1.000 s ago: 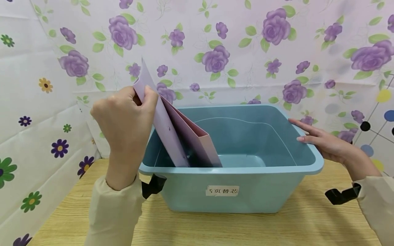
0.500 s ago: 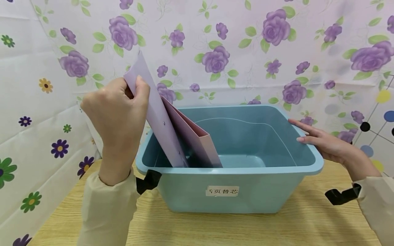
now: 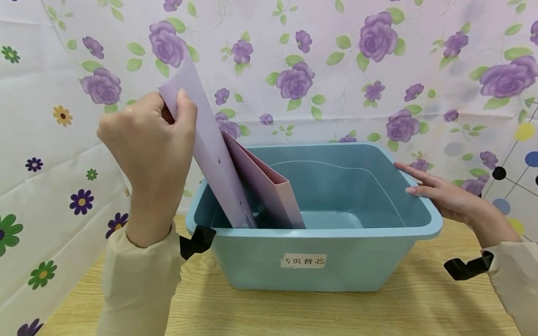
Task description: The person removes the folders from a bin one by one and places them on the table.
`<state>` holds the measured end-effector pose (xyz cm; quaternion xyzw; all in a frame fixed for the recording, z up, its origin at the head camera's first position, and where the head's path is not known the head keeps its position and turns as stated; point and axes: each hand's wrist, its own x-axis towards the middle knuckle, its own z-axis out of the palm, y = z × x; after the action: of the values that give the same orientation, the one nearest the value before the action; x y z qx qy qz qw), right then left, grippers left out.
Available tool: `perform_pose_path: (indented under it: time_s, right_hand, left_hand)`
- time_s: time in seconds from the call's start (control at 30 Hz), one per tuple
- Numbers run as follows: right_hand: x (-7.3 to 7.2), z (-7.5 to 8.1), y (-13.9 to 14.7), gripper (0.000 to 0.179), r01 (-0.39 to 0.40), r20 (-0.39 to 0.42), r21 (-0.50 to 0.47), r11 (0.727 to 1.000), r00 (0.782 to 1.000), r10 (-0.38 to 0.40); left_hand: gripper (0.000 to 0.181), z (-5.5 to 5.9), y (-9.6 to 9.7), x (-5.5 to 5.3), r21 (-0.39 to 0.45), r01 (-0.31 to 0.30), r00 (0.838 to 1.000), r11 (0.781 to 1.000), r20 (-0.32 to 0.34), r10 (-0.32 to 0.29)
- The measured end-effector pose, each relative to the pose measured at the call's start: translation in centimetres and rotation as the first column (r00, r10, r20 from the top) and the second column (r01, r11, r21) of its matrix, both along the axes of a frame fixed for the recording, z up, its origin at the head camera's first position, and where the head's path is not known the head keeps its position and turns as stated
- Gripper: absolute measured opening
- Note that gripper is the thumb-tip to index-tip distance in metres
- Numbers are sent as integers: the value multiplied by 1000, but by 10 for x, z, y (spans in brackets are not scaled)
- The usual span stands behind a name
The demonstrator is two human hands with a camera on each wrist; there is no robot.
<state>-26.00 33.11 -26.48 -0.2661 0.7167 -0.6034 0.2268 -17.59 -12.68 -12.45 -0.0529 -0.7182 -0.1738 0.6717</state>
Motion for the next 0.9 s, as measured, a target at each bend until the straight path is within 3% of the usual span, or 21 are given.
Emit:
perform_pose_path:
  time_s: [0.3,0.9]
  right_hand:
    - [1,-1,2,62,50,-37,34,998,998,-48]
    - [2,-2,6,61,43,-47,36,998,998,-42]
  left_hand:
    - [48,6,-6,-7,-8,-15,997,1000,-72,14]
    - [48,18,-15,-7,42,-46,995,998,-84,50]
